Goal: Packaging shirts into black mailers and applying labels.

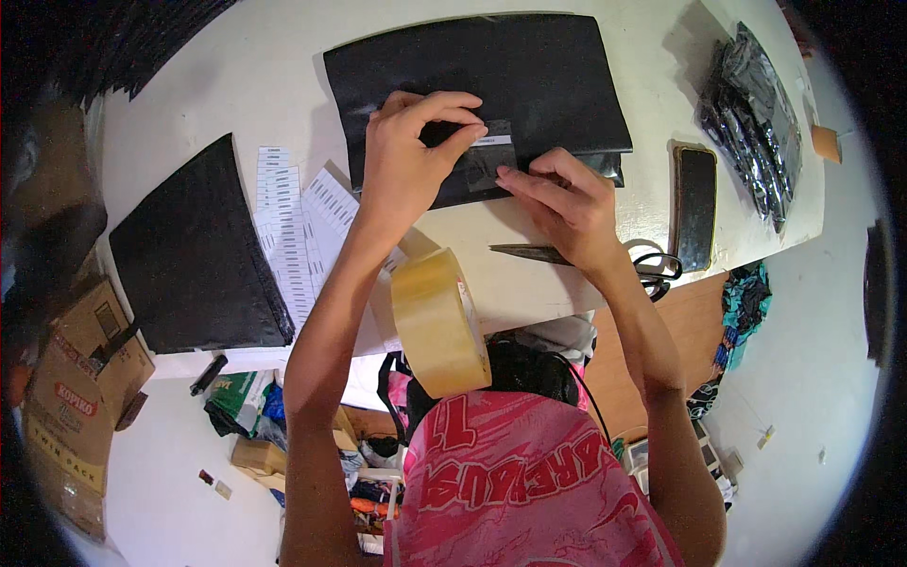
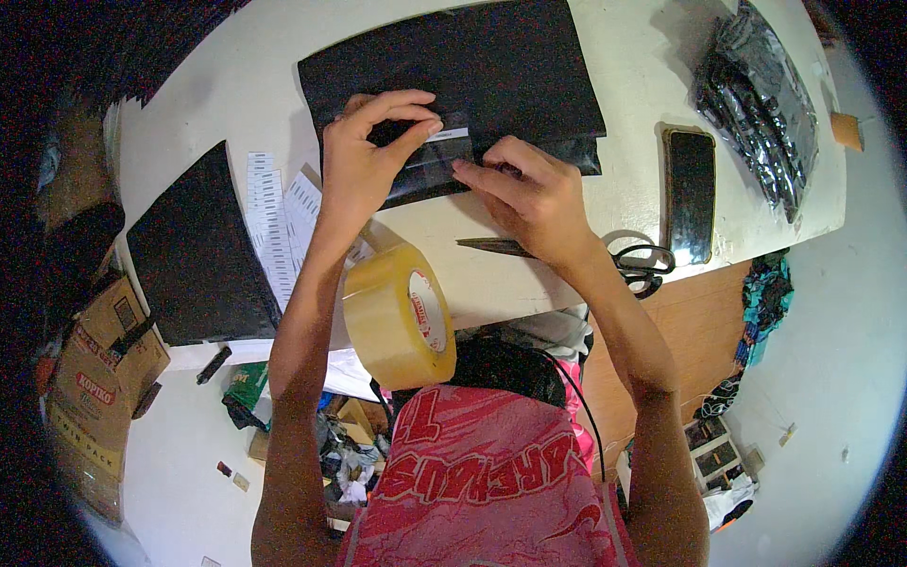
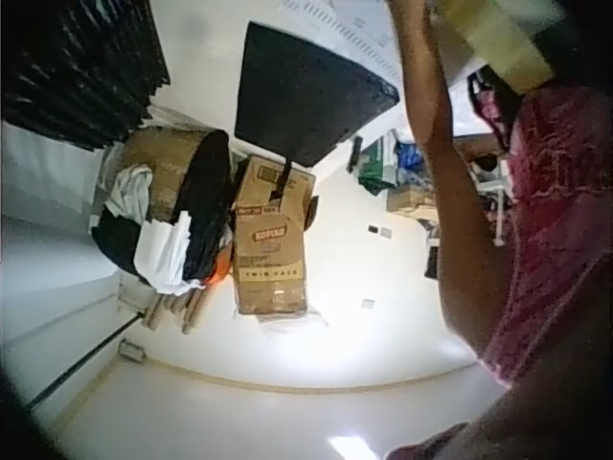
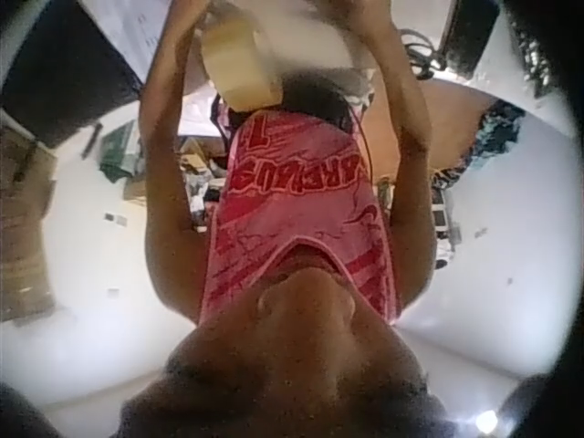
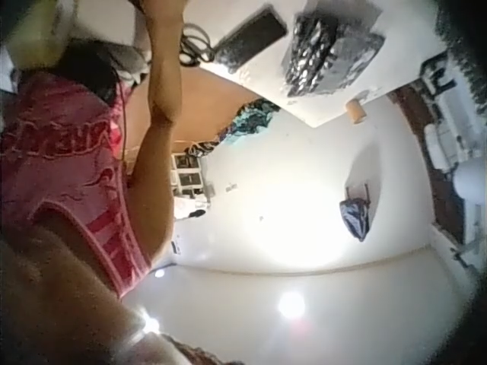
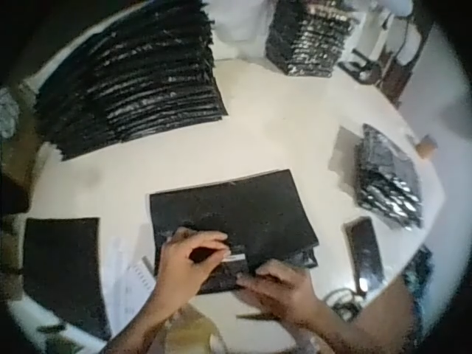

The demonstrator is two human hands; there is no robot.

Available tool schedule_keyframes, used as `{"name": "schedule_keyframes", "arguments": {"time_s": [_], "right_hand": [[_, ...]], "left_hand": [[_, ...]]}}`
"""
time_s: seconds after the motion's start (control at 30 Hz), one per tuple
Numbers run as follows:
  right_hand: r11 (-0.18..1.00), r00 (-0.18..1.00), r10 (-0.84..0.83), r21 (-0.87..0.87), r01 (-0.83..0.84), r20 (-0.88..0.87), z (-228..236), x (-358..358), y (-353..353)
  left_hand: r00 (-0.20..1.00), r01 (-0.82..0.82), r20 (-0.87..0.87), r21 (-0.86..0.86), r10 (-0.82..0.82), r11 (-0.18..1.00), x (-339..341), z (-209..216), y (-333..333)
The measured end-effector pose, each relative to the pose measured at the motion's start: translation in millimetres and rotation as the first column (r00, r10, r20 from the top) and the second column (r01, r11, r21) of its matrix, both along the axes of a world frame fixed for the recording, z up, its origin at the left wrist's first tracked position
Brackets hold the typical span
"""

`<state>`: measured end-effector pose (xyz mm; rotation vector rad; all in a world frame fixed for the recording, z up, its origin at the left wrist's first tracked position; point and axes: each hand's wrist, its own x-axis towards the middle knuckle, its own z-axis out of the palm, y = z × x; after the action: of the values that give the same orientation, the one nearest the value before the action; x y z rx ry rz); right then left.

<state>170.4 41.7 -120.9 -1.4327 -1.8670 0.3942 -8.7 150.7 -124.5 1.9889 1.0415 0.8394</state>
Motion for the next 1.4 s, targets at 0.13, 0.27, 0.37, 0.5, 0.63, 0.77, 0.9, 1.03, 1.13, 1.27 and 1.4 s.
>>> {"name": "schedule_keyframes", "arguments": {"time_s": [0.13,0.27,0.37,0.5,0.63,0.77,0.9,1.03,1.13,1.27,1.4], "right_hand": [[1.000,1.000,-0.004,-0.002,0.004,-0.023,1,0,0],[1.000,1.000,-0.005,0.007,0.005,-0.025,-1,1,-1],[1.000,1.000,-0.003,0.003,0.003,-0.024,0,0,-2],[1.000,1.000,-0.009,0.004,0.009,-0.024,-1,0,-3],[1.000,1.000,-0.007,0.000,0.007,-0.023,-1,0,-4],[1.000,1.000,-0.015,0.011,0.015,-0.025,-2,1,-5],[1.000,1.000,-0.011,-0.001,0.011,-0.011,0,0,-6],[1.000,1.000,-0.012,0.004,0.012,-0.025,-2,1,-6],[1.000,1.000,-0.005,0.017,0.006,-0.018,-2,2,-5],[1.000,1.000,-0.015,0.013,0.015,-0.013,-3,2,-5],[1.000,1.000,-0.017,0.002,0.017,-0.011,-1,2,-5]], "left_hand": [[1.000,-0.002,-0.019,0.025,0.002,1.000,0,-1,0],[1.000,0.031,0.001,-0.019,-0.031,0.999,-2,2,5],[0.998,0.060,0.012,-0.106,-0.060,0.993,-4,5,7],[0.998,0.065,-0.012,-0.078,-0.066,0.995,-4,4,6],[0.998,0.055,-0.031,-0.016,-0.056,0.998,-4,3,3],[0.997,0.059,-0.052,-0.006,-0.059,0.998,-3,4,2],[0.996,0.088,-0.009,-0.103,-0.089,0.991,-5,11,1],[0.996,0.089,0.015,-0.133,-0.088,0.987,-3,15,0],[0.996,0.084,0.022,-0.187,-0.081,0.979,-2,13,0],[0.995,0.095,0.022,-0.171,-0.093,0.981,-2,11,2],[0.993,0.111,-0.013,-0.111,-0.113,0.988,-2,9,3]]}}
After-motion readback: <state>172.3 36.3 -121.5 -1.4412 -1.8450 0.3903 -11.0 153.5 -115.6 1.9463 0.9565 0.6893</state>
